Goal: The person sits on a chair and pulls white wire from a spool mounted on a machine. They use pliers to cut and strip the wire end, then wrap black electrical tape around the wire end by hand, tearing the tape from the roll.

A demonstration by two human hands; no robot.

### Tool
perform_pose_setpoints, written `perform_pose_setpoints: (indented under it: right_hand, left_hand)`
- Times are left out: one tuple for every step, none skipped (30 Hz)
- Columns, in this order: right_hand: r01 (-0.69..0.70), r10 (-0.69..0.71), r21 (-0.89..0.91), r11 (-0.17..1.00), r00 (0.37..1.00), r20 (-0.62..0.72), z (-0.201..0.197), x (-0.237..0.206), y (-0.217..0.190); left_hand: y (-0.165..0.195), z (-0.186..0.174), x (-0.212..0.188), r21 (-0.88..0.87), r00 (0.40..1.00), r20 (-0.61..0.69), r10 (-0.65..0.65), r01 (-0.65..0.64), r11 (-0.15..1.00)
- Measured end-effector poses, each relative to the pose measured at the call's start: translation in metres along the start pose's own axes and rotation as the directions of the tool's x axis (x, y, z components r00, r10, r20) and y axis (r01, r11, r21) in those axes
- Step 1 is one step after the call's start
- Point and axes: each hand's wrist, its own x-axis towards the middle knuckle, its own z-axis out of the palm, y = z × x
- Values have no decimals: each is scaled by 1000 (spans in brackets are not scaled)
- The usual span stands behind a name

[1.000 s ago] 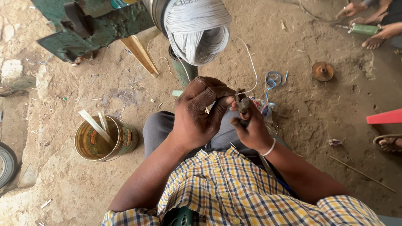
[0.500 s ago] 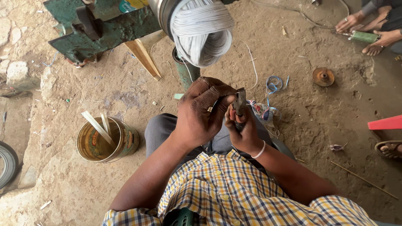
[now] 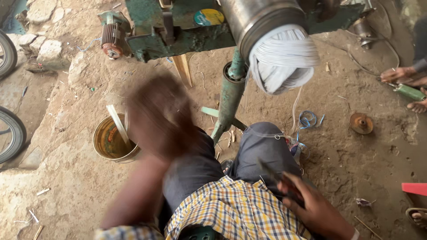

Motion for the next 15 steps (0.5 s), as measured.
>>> perform_pose_setpoints:
  right_hand:
    - [-176, 180, -58, 983, 982, 64, -1, -6, 2]
    - [-208, 221, -117, 971, 970, 106, 2, -9, 4]
    - [-239, 264, -172, 956, 954, 140, 5, -12, 6]
    - [-266, 307, -225, 937, 937, 168, 6, -15, 9]
    - [-140, 187, -246, 959, 966, 176, 8, -17, 11]
    - [-13, 64, -268, 963, 981, 184, 8, -18, 13]
    - [115, -59, -291, 950, 979, 193, 8, -18, 14]
    - [82, 7, -374, 924, 973, 230, 5, -17, 13]
    - [56, 75, -455, 889, 961, 264, 1, -15, 12]
    - [38, 145, -533, 845, 944, 297, -3, -12, 8]
    - [32, 205, -618, 785, 929, 308, -9, -9, 3]
    - [34, 262, -698, 715, 913, 313, -14, -5, -3]
    - [42, 318, -770, 637, 896, 311, -18, -1, -10]
    - [64, 287, -769, 636, 905, 313, -21, 3, -18]
    - [87, 258, -769, 633, 913, 316, -23, 7, -25]
  left_hand:
    - [-28, 4, 16, -68, 996, 56, -66, 70, 995]
    - [-59, 8, 32, -129, 985, 112, -132, 146, 981]
    - [-94, 14, 52, -181, 966, 167, -197, 226, 957]
    - [-116, 23, 66, -131, 909, 349, -226, 287, 949]
    - [-134, 30, 75, -300, 894, 427, -135, 281, 912]
    - [-146, 38, 82, -458, 874, 485, -29, 282, 843]
    - [-154, 45, 86, -600, 851, 519, 86, 290, 746]
    - [-158, 52, 92, -451, 784, 610, 118, 221, 864]
    - [-157, 59, 95, -291, 706, 698, 122, 124, 949]
    - [-159, 63, 101, -206, 645, 760, 80, 123, 971]
    - [-159, 67, 106, -120, 577, 816, 36, 108, 987]
    - [-160, 70, 115, -103, 526, 850, -24, 210, 972]
    - [-161, 74, 124, -79, 467, 881, -78, 308, 948]
    - [-158, 82, 133, -123, 499, 866, -20, 253, 960]
    - [-153, 90, 141, -164, 527, 849, 37, 197, 966]
